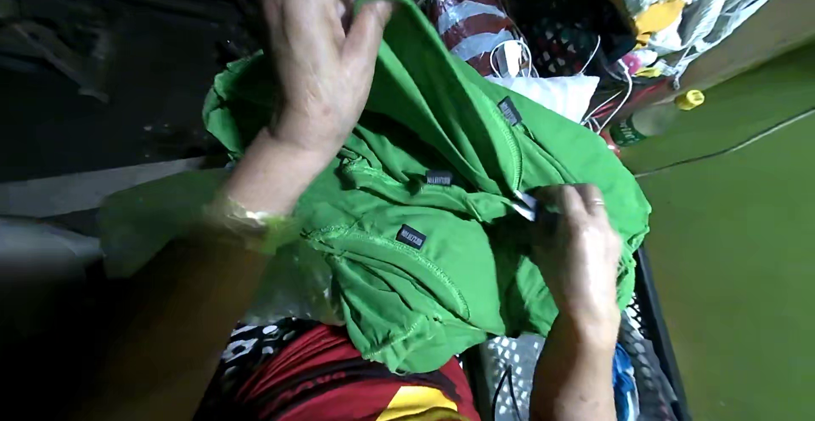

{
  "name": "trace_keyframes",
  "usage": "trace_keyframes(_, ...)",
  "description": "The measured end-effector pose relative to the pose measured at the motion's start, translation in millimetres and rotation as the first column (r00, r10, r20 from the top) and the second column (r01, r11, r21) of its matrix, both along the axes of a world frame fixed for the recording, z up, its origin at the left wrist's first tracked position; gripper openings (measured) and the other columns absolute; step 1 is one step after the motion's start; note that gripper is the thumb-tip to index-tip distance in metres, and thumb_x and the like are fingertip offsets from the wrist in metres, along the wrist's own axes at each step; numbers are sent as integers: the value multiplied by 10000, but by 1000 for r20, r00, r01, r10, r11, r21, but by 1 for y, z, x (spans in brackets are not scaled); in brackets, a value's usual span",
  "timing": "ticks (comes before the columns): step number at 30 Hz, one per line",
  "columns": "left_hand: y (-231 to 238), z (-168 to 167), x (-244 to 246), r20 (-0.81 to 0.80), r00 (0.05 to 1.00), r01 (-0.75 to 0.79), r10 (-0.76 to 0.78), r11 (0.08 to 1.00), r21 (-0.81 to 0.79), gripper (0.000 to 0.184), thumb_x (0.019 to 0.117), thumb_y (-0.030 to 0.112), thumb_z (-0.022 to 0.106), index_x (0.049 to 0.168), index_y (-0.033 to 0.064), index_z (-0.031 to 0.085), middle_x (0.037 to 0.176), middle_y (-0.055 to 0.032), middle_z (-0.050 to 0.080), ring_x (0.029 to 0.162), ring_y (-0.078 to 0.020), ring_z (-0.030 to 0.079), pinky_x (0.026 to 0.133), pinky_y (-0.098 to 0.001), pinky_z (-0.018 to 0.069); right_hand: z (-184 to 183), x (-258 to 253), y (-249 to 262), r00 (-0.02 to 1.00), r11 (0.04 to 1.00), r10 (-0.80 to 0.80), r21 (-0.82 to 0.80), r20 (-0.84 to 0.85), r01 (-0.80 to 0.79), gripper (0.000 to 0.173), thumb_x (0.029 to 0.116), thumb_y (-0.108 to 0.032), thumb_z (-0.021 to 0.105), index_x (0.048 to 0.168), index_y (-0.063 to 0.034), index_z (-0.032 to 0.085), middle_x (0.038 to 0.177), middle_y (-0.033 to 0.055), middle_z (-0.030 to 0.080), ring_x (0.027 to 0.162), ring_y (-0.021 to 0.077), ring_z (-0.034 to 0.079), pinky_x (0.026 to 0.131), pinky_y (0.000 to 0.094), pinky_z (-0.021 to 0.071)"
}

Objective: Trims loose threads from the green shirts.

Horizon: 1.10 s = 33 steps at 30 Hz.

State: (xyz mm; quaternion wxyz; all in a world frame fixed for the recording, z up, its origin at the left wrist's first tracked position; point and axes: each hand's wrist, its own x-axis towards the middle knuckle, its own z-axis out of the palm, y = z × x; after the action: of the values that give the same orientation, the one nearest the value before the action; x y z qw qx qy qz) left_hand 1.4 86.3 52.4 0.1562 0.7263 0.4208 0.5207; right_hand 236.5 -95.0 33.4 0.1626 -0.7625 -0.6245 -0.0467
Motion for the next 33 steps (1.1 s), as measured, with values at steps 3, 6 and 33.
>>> trace_keyframes(3, 12, 16, 9, 2, 997, -79, 80, 995, -59, 180, 985, 171, 606, 960, 6, 673, 824, 25, 577, 745, 5, 458, 732, -207, 390, 5, 22, -2, 1000, 996, -18, 82, -18, 19, 191, 894, 42, 608, 1067, 62, 686, 1067, 286, 648, 783, 443, 666, 622, 608, 514)
trace_keyframes(6, 19, 18, 14, -6, 997, -80, 79, 989, -127, 194, 994, 206, 615, 975, 17, 655, 826, 32, 535, 729, -5, 429, 732, -224, 388, 11, 47, -1, 972, 989, 96, 135, -215, -68, 160, 970, -28, 571, 1073, 64, 651, 934, 177, 665, 760, 216, 633, 691, 384, 533)
trace_keyframes(33, 94, -35, 10, -233, 971, -60, 42, 996, -69, 336, 1042, 310, 554, 1144, 13, 675, 1015, -185, 665, 911, -263, 638, 854, -477, 504, 38, 95, 41, 964, 949, -69, 280, -255, 142, 217, 1011, -82, 509, 1032, 32, 693, 913, 59, 688, 825, 38, 626, 777, 233, 522)
